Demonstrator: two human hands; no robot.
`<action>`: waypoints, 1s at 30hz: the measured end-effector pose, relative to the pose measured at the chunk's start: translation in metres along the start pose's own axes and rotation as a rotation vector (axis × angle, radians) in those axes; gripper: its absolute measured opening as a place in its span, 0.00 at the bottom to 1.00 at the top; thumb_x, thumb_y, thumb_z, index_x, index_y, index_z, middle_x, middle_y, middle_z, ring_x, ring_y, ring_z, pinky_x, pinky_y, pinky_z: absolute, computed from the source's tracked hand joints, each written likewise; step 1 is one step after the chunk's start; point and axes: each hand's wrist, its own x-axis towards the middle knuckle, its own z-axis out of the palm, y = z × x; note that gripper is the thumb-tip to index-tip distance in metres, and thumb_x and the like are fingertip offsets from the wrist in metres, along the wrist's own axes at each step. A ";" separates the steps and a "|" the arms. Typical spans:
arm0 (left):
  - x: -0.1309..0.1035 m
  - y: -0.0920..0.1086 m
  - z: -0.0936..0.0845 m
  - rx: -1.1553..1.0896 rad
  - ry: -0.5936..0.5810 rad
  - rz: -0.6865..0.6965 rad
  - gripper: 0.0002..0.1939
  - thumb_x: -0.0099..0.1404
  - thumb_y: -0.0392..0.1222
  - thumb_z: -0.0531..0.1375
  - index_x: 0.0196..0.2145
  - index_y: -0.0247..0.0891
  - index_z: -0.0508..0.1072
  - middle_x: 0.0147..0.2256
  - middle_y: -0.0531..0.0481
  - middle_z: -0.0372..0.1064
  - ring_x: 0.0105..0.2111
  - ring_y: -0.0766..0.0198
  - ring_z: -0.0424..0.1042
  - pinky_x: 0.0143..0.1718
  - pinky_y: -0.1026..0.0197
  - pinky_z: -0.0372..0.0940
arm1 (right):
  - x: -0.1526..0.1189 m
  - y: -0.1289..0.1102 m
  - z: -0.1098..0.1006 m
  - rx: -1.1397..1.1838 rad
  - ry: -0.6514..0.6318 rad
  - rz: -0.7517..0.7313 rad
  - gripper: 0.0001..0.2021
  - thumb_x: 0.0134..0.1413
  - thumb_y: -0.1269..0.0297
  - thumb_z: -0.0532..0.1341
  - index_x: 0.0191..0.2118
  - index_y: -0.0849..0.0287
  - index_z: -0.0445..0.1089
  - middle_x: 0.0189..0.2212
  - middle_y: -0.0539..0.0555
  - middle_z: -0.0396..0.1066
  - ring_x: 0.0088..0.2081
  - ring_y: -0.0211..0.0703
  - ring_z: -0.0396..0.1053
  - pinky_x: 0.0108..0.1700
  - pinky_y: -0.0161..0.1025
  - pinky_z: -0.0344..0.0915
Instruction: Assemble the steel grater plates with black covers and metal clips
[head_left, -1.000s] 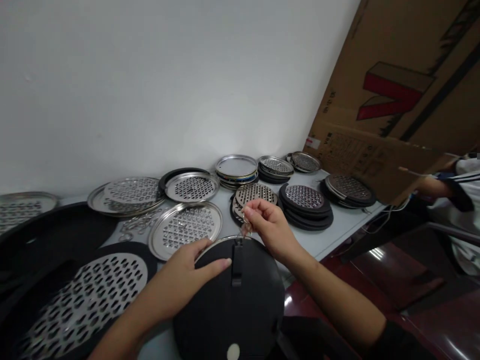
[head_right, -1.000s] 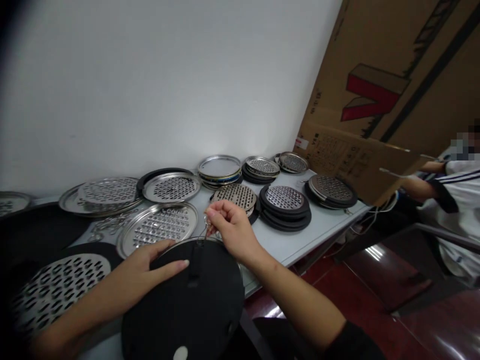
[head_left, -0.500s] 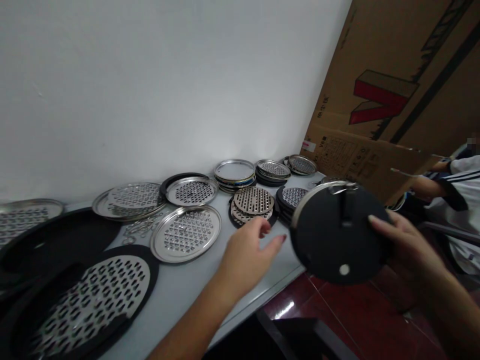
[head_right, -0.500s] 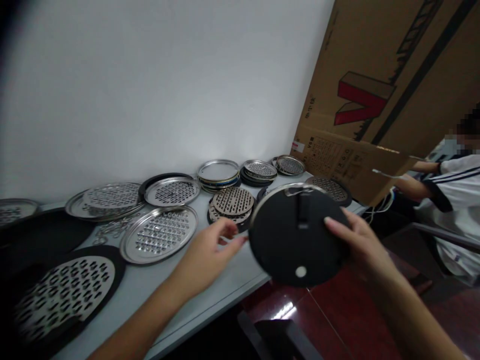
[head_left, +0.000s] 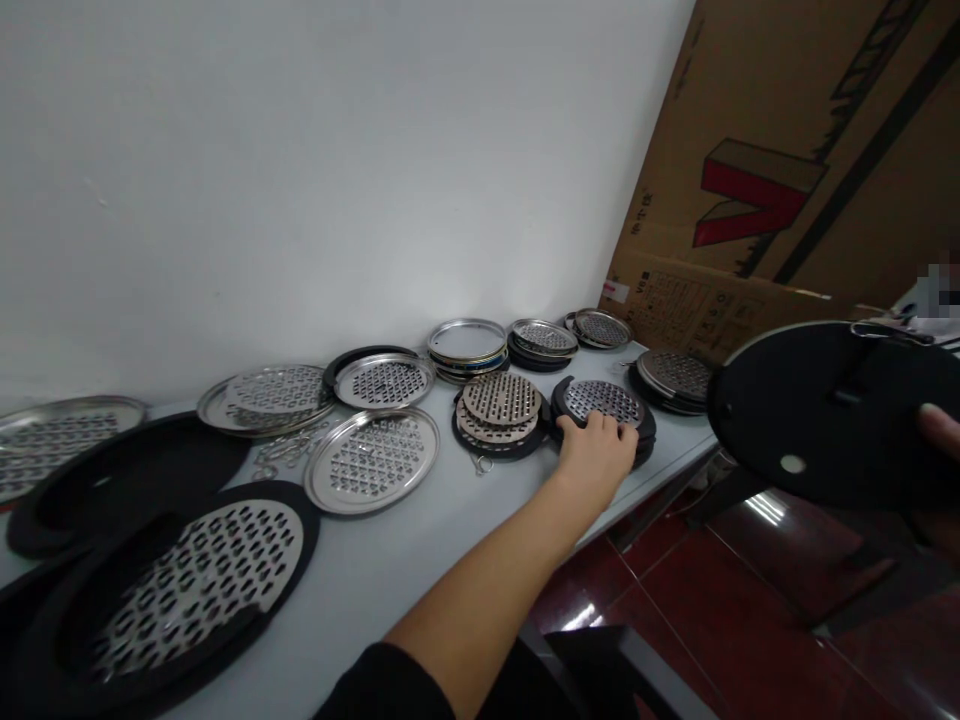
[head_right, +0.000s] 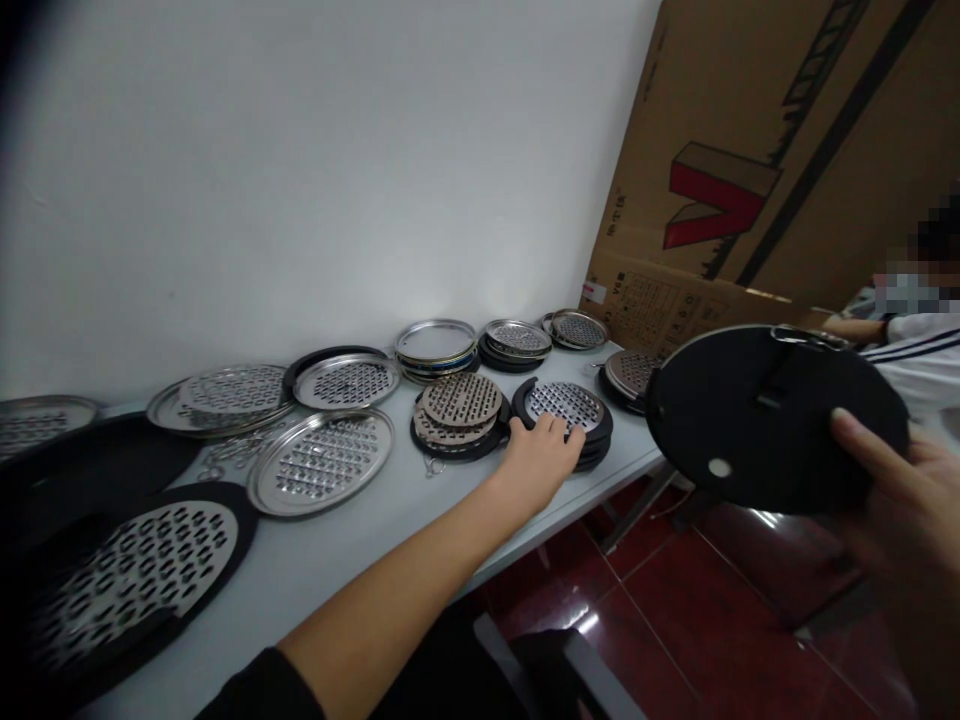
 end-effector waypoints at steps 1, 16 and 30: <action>-0.007 0.000 -0.002 0.012 0.001 0.034 0.15 0.63 0.33 0.45 0.46 0.33 0.62 0.39 0.40 0.65 0.40 0.54 0.62 0.34 0.46 0.61 | 0.004 -0.008 0.003 0.027 0.042 0.035 0.25 0.50 0.47 0.47 0.56 0.42 0.51 0.42 0.58 0.69 0.39 0.56 0.69 0.32 0.52 0.65; -0.156 -0.017 -0.032 0.154 0.072 0.079 0.14 0.62 0.36 0.48 0.45 0.39 0.63 0.35 0.48 0.66 0.36 0.59 0.64 0.35 0.52 0.61 | 0.021 -0.047 0.113 -0.092 -0.133 -0.512 0.14 0.52 0.67 0.52 0.46 0.60 0.61 0.39 0.59 0.70 0.40 0.47 0.68 0.40 0.40 0.65; -0.216 -0.052 -0.054 0.126 -0.116 -0.274 0.19 0.56 0.32 0.53 0.47 0.41 0.63 0.41 0.47 0.67 0.43 0.56 0.64 0.42 0.50 0.60 | 0.044 -0.052 0.188 -0.337 -0.417 -0.519 0.24 0.46 0.75 0.48 0.52 0.65 0.57 0.50 0.63 0.61 0.50 0.51 0.59 0.49 0.47 0.57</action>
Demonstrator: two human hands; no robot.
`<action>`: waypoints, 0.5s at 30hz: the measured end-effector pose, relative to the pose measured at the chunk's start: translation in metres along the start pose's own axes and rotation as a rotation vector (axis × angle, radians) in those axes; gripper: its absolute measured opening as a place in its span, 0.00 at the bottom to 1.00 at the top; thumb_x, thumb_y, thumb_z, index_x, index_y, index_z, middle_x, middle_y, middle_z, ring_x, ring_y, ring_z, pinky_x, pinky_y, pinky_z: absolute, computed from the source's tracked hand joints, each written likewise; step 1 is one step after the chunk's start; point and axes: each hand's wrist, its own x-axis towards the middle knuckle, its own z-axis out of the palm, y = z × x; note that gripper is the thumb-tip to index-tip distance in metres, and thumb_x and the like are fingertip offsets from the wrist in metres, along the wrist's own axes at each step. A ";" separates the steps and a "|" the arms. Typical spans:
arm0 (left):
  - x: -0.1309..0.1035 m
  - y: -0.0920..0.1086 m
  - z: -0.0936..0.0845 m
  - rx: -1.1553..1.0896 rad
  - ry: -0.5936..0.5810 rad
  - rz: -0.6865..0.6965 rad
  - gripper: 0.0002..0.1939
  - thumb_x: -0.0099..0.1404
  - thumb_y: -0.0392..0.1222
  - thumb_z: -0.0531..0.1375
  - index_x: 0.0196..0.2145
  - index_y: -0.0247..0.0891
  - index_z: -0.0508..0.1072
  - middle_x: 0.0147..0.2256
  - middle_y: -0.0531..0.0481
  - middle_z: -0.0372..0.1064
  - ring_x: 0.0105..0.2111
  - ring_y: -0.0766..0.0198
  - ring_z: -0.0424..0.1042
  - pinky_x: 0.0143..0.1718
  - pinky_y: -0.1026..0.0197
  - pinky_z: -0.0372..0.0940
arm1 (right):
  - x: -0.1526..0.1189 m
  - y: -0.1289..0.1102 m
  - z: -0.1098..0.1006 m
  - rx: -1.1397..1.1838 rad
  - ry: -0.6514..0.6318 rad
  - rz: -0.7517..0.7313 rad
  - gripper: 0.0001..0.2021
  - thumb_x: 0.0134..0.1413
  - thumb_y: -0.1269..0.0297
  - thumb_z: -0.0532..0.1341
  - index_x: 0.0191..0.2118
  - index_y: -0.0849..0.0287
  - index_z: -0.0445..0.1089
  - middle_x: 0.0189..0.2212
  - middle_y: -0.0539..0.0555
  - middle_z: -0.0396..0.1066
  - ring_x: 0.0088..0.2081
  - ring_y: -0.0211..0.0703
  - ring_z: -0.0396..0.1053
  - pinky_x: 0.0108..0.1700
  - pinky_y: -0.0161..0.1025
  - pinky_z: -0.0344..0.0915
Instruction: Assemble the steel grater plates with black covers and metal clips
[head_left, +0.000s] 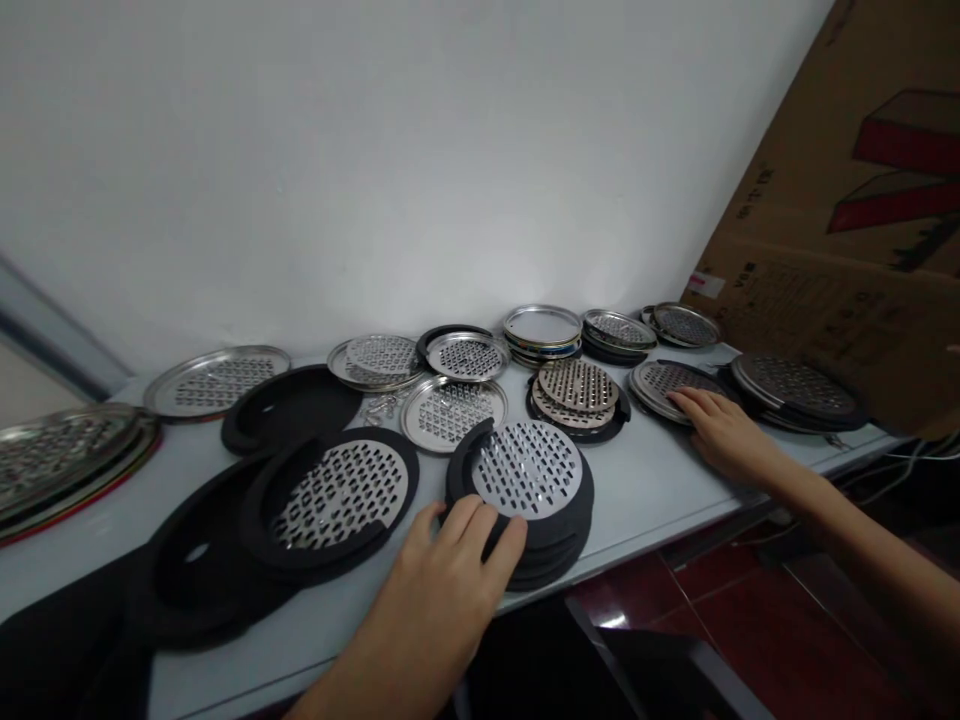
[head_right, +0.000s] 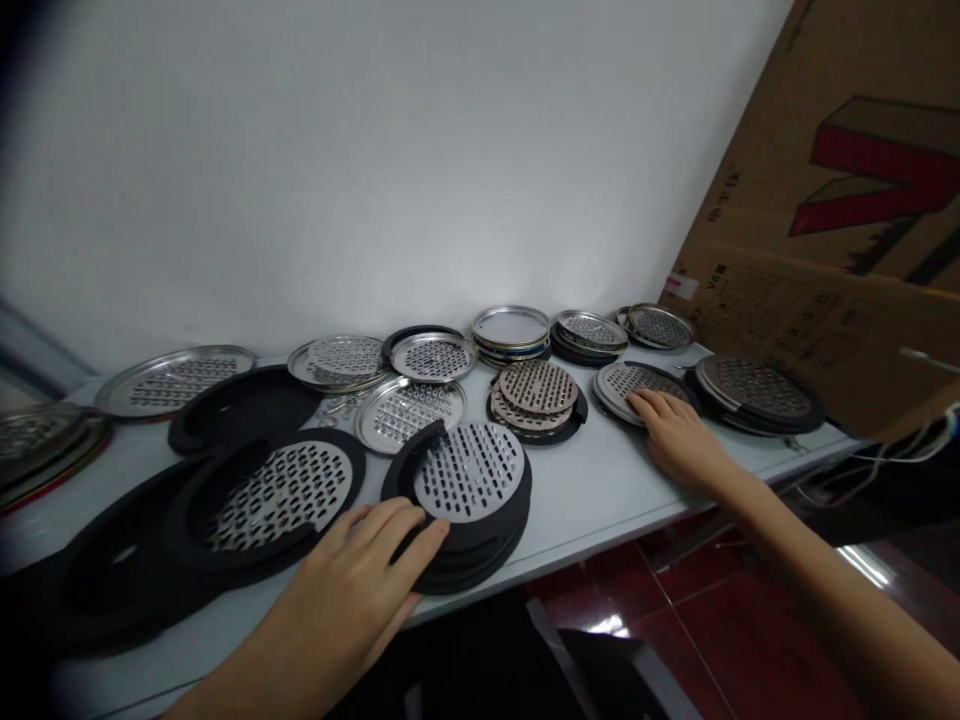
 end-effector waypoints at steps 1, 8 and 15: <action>0.003 -0.003 -0.001 -0.014 -0.009 -0.017 0.20 0.55 0.32 0.54 0.47 0.41 0.63 0.41 0.47 0.67 0.44 0.55 0.63 0.42 0.50 0.60 | 0.002 0.001 0.002 -0.002 -0.009 -0.005 0.25 0.45 0.75 0.48 0.52 0.66 0.57 0.50 0.63 0.61 0.51 0.51 0.59 0.49 0.47 0.57; 0.012 -0.013 0.000 -0.083 0.002 -0.074 0.22 0.50 0.36 0.61 0.45 0.38 0.64 0.44 0.45 0.66 0.47 0.54 0.61 0.44 0.50 0.60 | 0.013 0.013 -0.005 0.087 -0.144 -0.045 0.30 0.34 0.75 0.51 0.51 0.71 0.60 0.49 0.66 0.61 0.50 0.54 0.60 0.50 0.46 0.59; 0.006 -0.008 -0.010 -0.236 -0.004 -0.150 0.14 0.52 0.45 0.61 0.36 0.37 0.67 0.40 0.46 0.66 0.44 0.54 0.63 0.43 0.49 0.60 | 0.064 -0.049 -0.071 0.655 0.005 0.109 0.19 0.51 0.58 0.50 0.47 0.62 0.62 0.44 0.61 0.67 0.45 0.49 0.65 0.46 0.45 0.62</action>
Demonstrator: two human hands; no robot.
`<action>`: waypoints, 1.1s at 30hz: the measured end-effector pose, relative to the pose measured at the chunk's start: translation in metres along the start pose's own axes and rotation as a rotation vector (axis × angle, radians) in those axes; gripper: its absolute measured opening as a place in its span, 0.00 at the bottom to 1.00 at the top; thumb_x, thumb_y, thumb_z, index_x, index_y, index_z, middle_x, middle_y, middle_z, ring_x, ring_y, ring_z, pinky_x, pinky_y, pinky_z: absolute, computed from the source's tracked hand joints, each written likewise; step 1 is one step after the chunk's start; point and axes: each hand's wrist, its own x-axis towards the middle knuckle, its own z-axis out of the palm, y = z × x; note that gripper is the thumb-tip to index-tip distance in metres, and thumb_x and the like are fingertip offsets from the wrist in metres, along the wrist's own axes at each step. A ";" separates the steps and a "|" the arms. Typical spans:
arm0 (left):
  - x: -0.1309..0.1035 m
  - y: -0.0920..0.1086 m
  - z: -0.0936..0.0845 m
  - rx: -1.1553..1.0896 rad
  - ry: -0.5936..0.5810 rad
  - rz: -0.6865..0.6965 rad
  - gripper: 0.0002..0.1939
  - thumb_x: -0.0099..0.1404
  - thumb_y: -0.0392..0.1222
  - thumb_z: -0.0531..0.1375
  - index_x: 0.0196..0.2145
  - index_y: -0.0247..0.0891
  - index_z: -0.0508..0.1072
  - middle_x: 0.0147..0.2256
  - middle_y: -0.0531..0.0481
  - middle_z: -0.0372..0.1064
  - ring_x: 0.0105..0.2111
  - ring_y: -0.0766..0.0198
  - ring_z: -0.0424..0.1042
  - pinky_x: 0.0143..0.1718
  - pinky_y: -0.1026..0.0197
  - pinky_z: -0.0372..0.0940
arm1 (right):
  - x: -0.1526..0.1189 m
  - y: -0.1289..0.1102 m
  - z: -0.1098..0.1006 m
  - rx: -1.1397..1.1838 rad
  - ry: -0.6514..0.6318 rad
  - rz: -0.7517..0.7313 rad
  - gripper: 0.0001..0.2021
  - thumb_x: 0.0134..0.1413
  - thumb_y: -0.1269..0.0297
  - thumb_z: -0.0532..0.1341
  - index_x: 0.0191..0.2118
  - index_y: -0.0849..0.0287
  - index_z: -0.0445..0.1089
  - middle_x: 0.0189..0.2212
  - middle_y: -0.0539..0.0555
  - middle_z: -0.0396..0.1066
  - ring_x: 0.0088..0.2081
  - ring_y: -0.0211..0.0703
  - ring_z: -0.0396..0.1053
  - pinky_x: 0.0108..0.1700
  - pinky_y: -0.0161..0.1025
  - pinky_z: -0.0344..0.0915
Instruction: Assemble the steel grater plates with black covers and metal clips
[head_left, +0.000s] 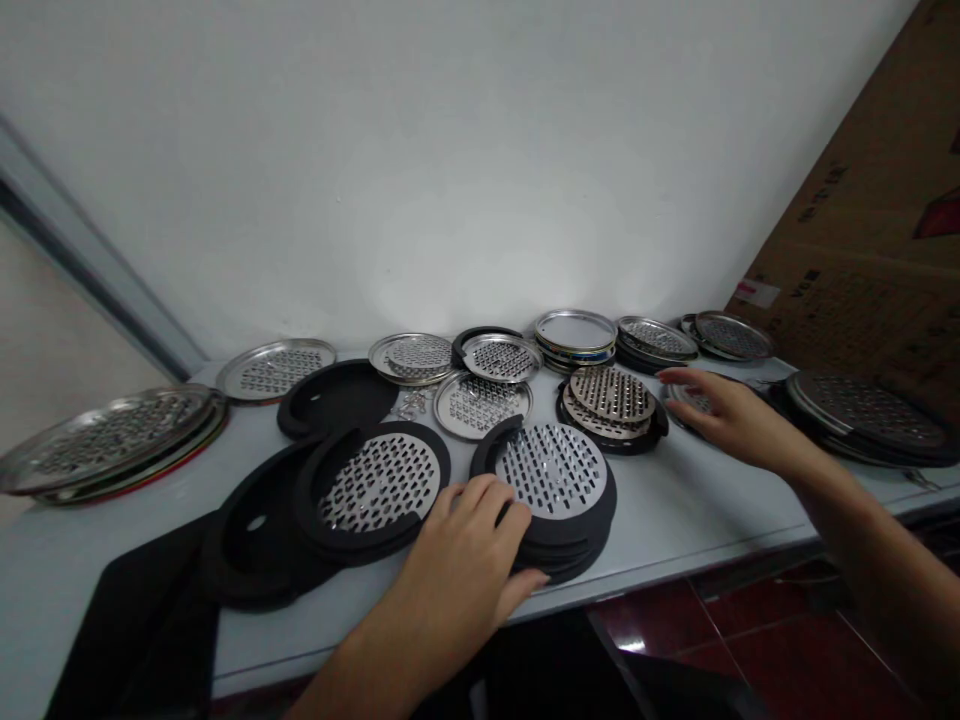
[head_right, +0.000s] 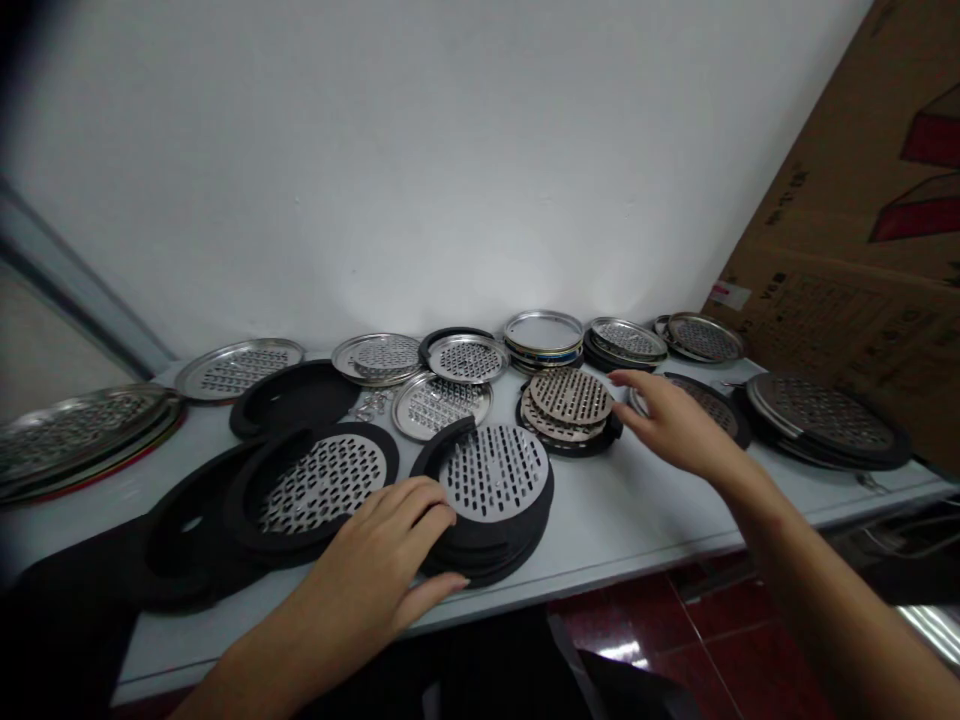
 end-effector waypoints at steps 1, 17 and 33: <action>0.000 0.001 -0.002 -0.019 -0.014 -0.012 0.14 0.51 0.46 0.61 0.35 0.37 0.67 0.40 0.46 0.67 0.43 0.54 0.64 0.43 0.49 0.60 | 0.007 -0.019 0.003 0.084 -0.057 -0.025 0.19 0.51 0.57 0.50 0.46 0.61 0.62 0.44 0.59 0.67 0.44 0.47 0.65 0.45 0.43 0.63; -0.012 -0.017 0.006 -0.115 0.376 0.140 0.07 0.50 0.29 0.55 0.28 0.37 0.63 0.36 0.46 0.67 0.41 0.58 0.64 0.43 0.53 0.62 | 0.050 -0.102 0.040 0.469 -0.580 -0.124 0.12 0.50 0.57 0.55 0.29 0.63 0.63 0.21 0.48 0.60 0.23 0.33 0.58 0.24 0.31 0.55; -0.047 -0.104 -0.043 0.125 0.499 -0.036 0.09 0.53 0.30 0.53 0.24 0.42 0.55 0.36 0.50 0.67 0.44 0.59 0.65 0.45 0.53 0.61 | 0.093 -0.116 0.081 0.178 -0.477 -0.555 0.15 0.48 0.66 0.56 0.43 0.65 0.64 0.40 0.61 0.65 0.42 0.46 0.62 0.45 0.42 0.57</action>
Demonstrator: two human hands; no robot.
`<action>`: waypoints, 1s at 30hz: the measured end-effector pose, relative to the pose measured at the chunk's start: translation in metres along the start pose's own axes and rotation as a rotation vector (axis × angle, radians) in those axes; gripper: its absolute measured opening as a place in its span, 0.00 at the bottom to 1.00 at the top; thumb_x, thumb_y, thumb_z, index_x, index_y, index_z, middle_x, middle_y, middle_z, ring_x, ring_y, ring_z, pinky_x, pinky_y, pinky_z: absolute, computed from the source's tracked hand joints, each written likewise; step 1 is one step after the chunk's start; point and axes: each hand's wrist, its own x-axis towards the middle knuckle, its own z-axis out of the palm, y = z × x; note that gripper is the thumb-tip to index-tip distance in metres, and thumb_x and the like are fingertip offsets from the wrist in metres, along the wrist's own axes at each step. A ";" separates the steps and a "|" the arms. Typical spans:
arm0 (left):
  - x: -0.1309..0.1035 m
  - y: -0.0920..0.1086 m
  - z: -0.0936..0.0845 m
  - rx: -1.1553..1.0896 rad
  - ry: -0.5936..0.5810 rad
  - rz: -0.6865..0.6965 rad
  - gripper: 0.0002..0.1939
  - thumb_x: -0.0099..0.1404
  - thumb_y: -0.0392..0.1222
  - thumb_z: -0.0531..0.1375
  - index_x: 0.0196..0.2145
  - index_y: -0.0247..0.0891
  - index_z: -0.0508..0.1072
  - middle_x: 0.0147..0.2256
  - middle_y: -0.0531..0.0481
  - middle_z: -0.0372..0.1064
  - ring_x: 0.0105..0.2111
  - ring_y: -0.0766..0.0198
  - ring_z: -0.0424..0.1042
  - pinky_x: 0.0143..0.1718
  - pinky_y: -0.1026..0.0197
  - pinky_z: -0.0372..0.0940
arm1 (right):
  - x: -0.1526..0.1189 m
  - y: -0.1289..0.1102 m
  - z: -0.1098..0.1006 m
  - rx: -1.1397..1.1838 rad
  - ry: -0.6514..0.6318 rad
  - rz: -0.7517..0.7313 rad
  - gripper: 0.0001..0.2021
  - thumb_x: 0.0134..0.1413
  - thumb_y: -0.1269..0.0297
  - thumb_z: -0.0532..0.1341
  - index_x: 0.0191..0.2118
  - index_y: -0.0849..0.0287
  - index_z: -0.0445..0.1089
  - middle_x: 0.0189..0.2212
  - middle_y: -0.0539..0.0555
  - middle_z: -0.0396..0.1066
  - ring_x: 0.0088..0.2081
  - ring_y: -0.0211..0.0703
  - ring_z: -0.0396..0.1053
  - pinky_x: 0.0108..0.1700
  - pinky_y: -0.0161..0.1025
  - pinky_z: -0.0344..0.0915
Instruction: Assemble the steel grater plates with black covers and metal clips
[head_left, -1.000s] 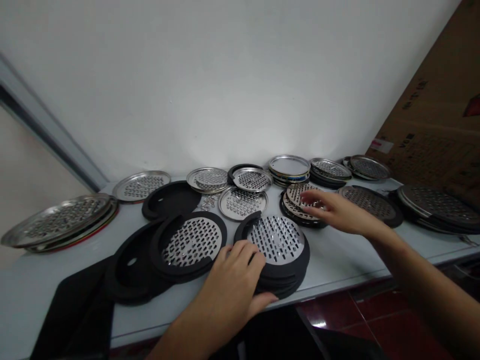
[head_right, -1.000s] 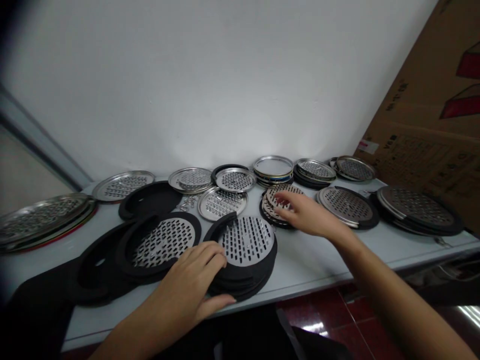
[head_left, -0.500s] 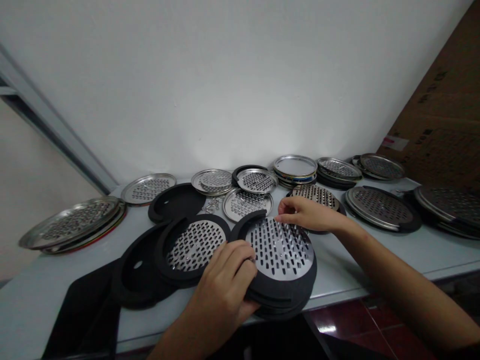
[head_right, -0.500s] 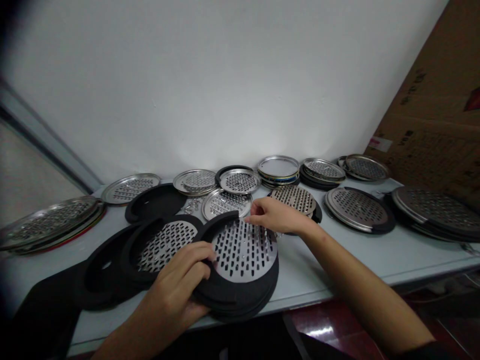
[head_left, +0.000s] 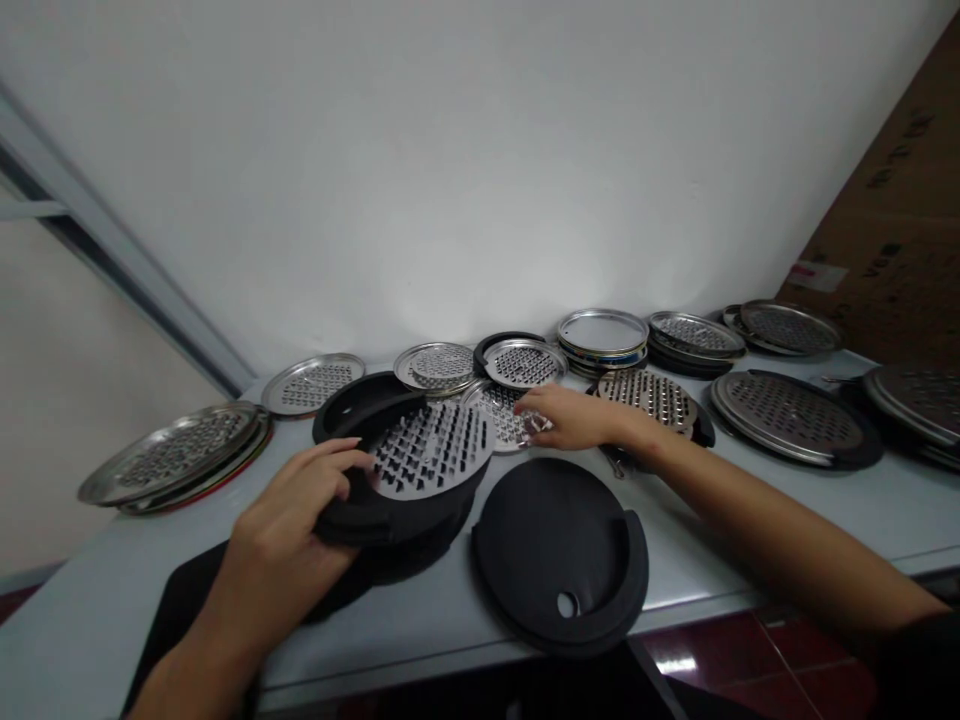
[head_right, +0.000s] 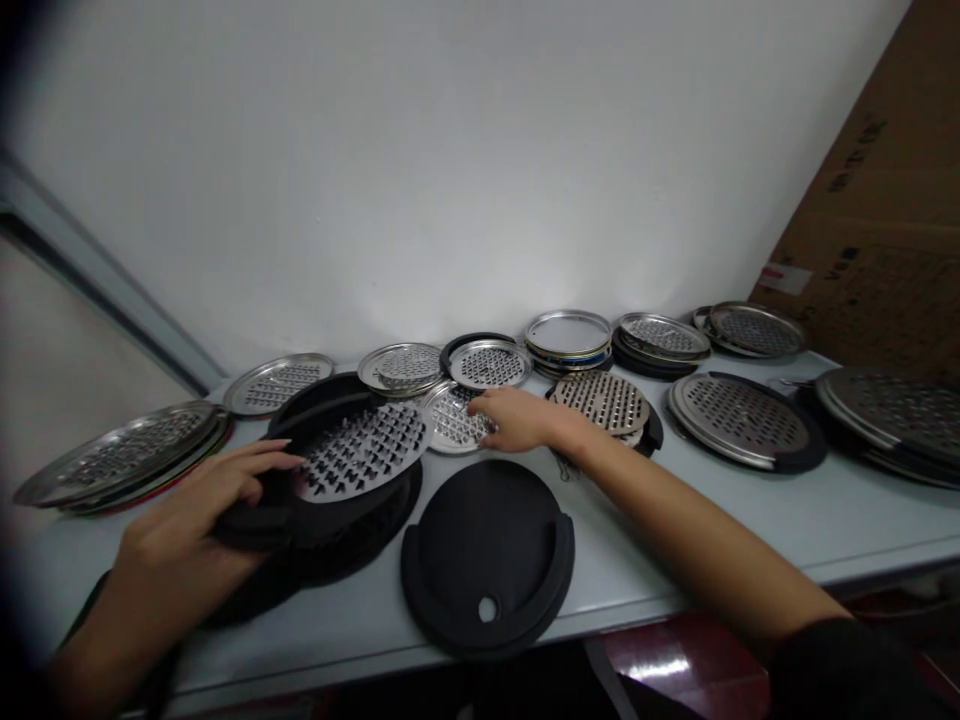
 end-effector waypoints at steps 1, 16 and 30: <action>-0.001 -0.005 -0.003 0.024 -0.015 -0.006 0.09 0.53 0.31 0.53 0.24 0.42 0.56 0.36 0.50 0.67 0.44 0.59 0.65 0.45 0.53 0.61 | 0.000 0.001 0.002 -0.044 -0.033 -0.006 0.15 0.47 0.67 0.57 0.42 0.65 0.65 0.39 0.61 0.65 0.41 0.46 0.63 0.44 0.42 0.58; -0.005 -0.036 -0.007 0.211 -0.408 -0.138 0.09 0.50 0.36 0.52 0.33 0.40 0.63 0.40 0.45 0.67 0.44 0.55 0.64 0.46 0.55 0.60 | -0.014 -0.010 0.008 -0.218 0.115 -0.098 0.07 0.55 0.69 0.50 0.32 0.61 0.64 0.35 0.56 0.66 0.35 0.40 0.63 0.37 0.36 0.58; 0.016 -0.021 -0.015 0.112 -0.760 -0.212 0.31 0.51 0.59 0.54 0.49 0.39 0.64 0.48 0.46 0.65 0.47 0.52 0.64 0.48 0.55 0.57 | -0.027 -0.006 -0.018 0.302 0.360 -0.086 0.08 0.54 0.63 0.54 0.35 0.61 0.66 0.35 0.54 0.69 0.37 0.38 0.65 0.40 0.38 0.61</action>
